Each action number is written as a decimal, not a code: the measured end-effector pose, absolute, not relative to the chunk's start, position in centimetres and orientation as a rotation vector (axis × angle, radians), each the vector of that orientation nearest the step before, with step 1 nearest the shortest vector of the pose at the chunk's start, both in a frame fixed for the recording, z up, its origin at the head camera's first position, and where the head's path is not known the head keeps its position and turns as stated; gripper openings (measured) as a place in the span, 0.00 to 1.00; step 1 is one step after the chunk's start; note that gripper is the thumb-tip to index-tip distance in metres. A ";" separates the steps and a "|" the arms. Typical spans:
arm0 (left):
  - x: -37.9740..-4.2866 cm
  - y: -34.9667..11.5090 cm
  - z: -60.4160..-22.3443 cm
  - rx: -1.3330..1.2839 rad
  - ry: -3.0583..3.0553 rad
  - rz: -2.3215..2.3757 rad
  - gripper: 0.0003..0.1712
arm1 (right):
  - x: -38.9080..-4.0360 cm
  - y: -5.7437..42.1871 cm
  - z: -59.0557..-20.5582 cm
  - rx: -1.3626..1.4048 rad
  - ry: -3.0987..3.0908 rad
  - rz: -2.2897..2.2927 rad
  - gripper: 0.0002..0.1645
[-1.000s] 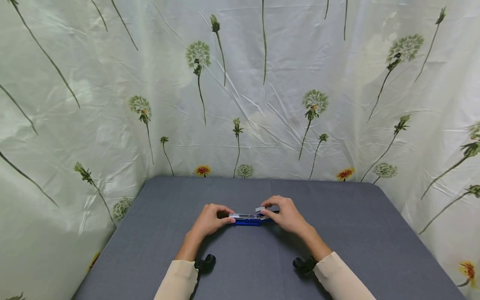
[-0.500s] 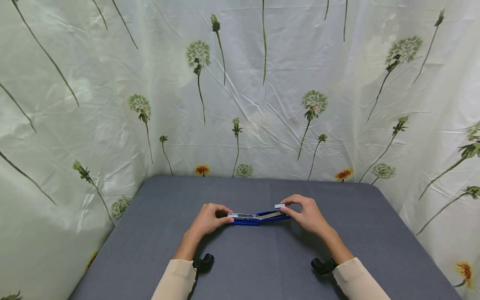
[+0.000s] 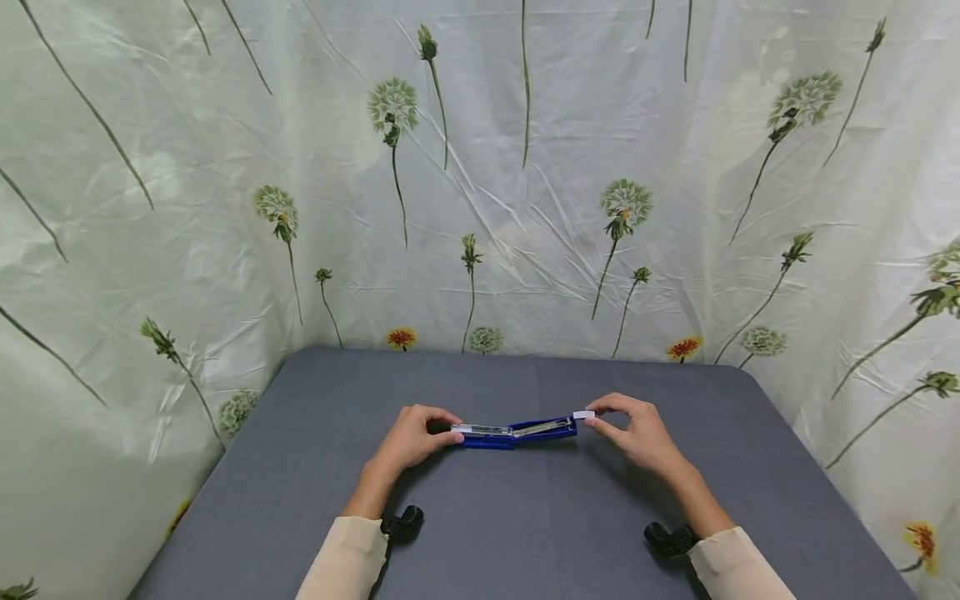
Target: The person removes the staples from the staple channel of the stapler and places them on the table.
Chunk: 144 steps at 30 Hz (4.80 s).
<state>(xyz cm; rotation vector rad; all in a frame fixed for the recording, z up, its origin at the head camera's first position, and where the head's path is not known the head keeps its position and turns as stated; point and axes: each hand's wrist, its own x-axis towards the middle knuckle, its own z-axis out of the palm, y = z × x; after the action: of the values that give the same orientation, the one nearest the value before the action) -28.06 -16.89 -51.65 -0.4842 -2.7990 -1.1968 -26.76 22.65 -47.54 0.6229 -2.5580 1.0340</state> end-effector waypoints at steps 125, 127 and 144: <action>-27.8 -16.6 -51.0 -0.486 -2.825 -1.176 0.08 | -28.0 7.0 -47.3 1.064 -2.805 0.895 0.10; -27.7 -16.6 -51.0 -0.489 -2.823 -1.172 0.09 | -27.9 6.8 -47.5 1.084 -2.808 0.873 0.10; -27.6 -16.5 -51.3 -0.517 -2.797 -1.158 0.09 | -27.0 5.4 -48.2 0.961 -2.855 0.566 0.09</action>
<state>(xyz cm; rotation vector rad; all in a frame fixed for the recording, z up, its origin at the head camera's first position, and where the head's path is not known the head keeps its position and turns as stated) -27.59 -16.46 -51.29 -0.5165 -2.7973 -1.1576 -27.04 5.38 -48.15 0.9613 -2.8546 0.5656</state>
